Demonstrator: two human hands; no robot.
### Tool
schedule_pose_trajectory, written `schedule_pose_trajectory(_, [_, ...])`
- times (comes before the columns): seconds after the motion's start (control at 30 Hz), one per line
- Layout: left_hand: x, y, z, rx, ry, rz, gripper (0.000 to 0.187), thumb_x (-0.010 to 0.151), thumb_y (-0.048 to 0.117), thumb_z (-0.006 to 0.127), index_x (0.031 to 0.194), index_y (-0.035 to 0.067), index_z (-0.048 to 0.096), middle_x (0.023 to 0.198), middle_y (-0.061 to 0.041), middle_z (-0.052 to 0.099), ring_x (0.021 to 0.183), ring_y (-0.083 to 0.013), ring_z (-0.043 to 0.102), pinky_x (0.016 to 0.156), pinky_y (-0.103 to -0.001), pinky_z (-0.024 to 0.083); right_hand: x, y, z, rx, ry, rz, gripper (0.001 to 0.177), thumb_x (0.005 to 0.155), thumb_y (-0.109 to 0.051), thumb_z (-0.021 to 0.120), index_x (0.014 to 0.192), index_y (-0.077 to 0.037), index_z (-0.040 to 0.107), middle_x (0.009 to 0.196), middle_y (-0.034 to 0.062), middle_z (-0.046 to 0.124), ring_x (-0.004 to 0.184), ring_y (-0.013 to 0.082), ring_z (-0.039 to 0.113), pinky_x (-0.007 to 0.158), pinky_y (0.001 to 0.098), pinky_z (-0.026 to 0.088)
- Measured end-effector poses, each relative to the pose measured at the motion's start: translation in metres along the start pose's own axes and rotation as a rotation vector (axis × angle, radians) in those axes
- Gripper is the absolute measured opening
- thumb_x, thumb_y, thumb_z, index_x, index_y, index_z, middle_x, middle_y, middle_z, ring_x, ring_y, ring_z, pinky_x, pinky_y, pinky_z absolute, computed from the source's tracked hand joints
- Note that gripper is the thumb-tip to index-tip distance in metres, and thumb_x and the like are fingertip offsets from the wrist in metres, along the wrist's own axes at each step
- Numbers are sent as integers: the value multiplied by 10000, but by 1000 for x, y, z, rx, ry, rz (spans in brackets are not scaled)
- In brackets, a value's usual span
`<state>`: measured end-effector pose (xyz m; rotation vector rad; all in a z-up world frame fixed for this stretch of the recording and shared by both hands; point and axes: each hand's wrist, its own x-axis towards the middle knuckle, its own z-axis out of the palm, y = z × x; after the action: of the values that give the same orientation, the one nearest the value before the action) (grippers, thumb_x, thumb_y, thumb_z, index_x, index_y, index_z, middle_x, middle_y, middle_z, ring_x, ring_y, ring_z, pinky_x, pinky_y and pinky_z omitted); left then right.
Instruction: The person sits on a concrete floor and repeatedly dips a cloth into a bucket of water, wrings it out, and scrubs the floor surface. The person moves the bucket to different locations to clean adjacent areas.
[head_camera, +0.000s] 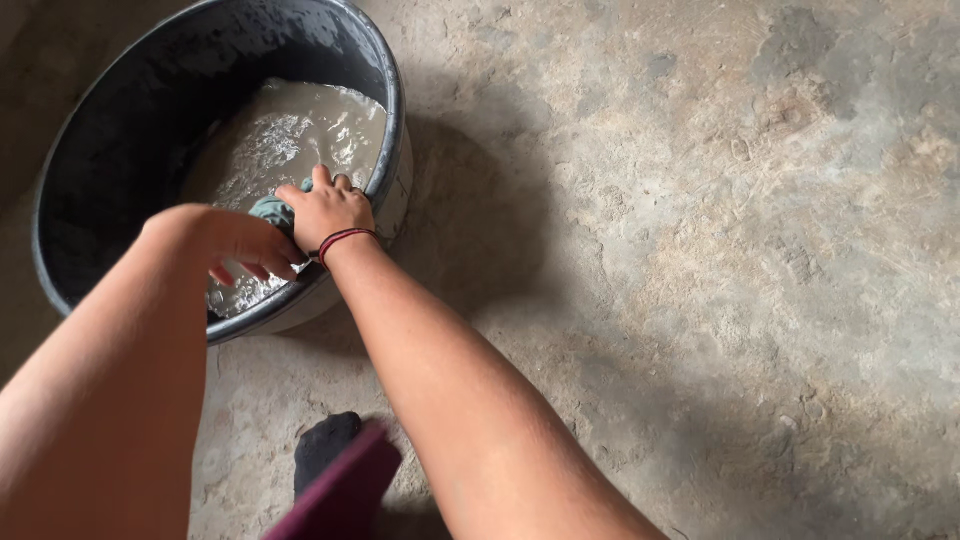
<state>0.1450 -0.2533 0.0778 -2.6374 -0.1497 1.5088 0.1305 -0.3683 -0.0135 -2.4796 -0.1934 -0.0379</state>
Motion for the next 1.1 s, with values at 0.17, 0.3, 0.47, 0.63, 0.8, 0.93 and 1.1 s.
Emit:
schedule_pose_trajectory(0.17, [3, 10, -21, 99, -25, 2, 558, 846, 485, 720, 1373, 302, 706, 1473, 93, 701, 1400, -122, 584, 1179, -459, 473, -7, 7, -4, -48, 83, -11, 442, 881, -252, 626, 1301, -388, 616, 1343, 112, 521, 1285, 365, 542, 1061, 457, 472])
schedule_pose_trajectory(0.3, [2, 1, -35, 4, -162, 36, 490, 875, 502, 713, 1352, 389, 716, 1503, 180, 606, 1460, -104, 498, 1247, -485, 382, -21, 14, -5, -142, 139, -116, 458, 889, -215, 669, 1326, -339, 616, 1330, 124, 534, 1231, 369, 573, 1010, 473, 498])
schedule_pose_trajectory(0.47, [29, -25, -72, -181, -238, 36, 497, 883, 497, 682, 1332, 297, 757, 1497, 116, 683, 1469, -112, 494, 1226, -499, 332, -28, 10, -13, -147, 146, -126, 509, 808, -304, 773, 1294, -302, 623, 1303, 140, 530, 1200, 379, 567, 991, 477, 488])
schedule_pose_trajectory(0.63, [129, -37, -120, -468, 399, 148, 420, 929, 268, 657, 1347, 237, 670, 1362, -58, 678, 1252, -326, 587, 985, -593, 504, -41, 0, -16, -235, 106, -117, 441, 827, -251, 741, 1253, -316, 647, 1250, 137, 537, 1165, 365, 572, 959, 481, 492])
schedule_pose_trajectory(0.8, [267, 63, -155, -455, 582, 416, 208, 894, 187, 703, 993, 19, 775, 904, -93, 771, 792, -231, 760, 695, -431, 609, -41, -4, -17, -240, 72, -67, 347, 894, -209, 663, 1239, -245, 681, 1228, 132, 559, 1109, 355, 593, 957, 457, 517])
schedule_pose_trajectory(0.93, [287, 145, -175, -352, 567, 582, 236, 923, 196, 656, 950, -8, 773, 921, -148, 771, 829, -277, 797, 754, -407, 619, -18, -2, 1, -489, -44, 63, 299, 891, -240, 635, 1161, -124, 689, 1218, 141, 562, 1077, 362, 600, 915, 443, 535])
schedule_pose_trajectory(1.1, [238, 138, -142, -752, 698, 519, 280, 878, 182, 623, 1108, 115, 767, 1196, -147, 718, 1142, -350, 678, 952, -444, 534, 2, 2, 13, -359, -172, 279, 350, 927, -291, 617, 1224, -108, 651, 1301, 220, 531, 1143, 449, 581, 938, 519, 522])
